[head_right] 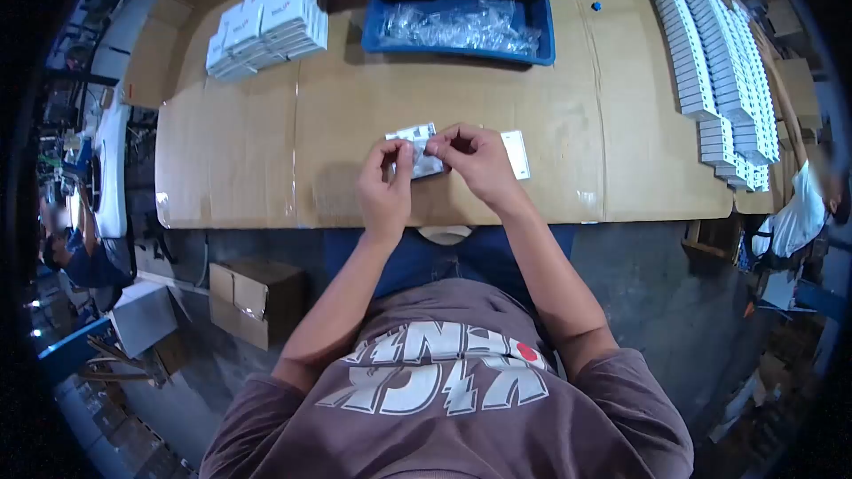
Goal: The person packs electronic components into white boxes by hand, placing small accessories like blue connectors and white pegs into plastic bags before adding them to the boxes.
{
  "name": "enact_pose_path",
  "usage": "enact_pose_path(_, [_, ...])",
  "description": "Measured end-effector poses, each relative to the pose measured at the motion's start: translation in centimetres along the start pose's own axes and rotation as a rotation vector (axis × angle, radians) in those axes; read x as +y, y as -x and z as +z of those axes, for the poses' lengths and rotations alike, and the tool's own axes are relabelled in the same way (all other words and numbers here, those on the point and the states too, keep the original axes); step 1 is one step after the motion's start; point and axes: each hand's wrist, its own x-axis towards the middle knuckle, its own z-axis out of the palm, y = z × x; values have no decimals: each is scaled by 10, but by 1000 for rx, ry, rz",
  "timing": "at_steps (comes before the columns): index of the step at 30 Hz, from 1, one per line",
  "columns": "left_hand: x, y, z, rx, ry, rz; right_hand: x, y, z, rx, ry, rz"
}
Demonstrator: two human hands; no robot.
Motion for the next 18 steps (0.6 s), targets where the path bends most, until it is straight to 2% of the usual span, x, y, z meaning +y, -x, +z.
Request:
enact_pose_path(3, [11, -3, 2, -45, 282, -102, -9, 0, 1, -18, 11, -19])
enact_pose_path(7, [12, -9, -2, -107, 298, -249, -20, 2, -3, -32, 10, 67])
enact_pose_path(8, [7, -9, -4, -138, 295, -274, -10, -1, -5, -57, -60, -28])
enact_pose_path(9, [5, -7, -5, -161, 333, -290, -8, 2, -6, -57, -55, -16])
enact_pose_path(15, [6, -7, -7, -195, 529, -377, -14, 4, -3, -52, -77, -5])
enact_pose_path(18, [11, -7, -10, -210, 501, -332, -14, 8, 0, -41, -51, 18])
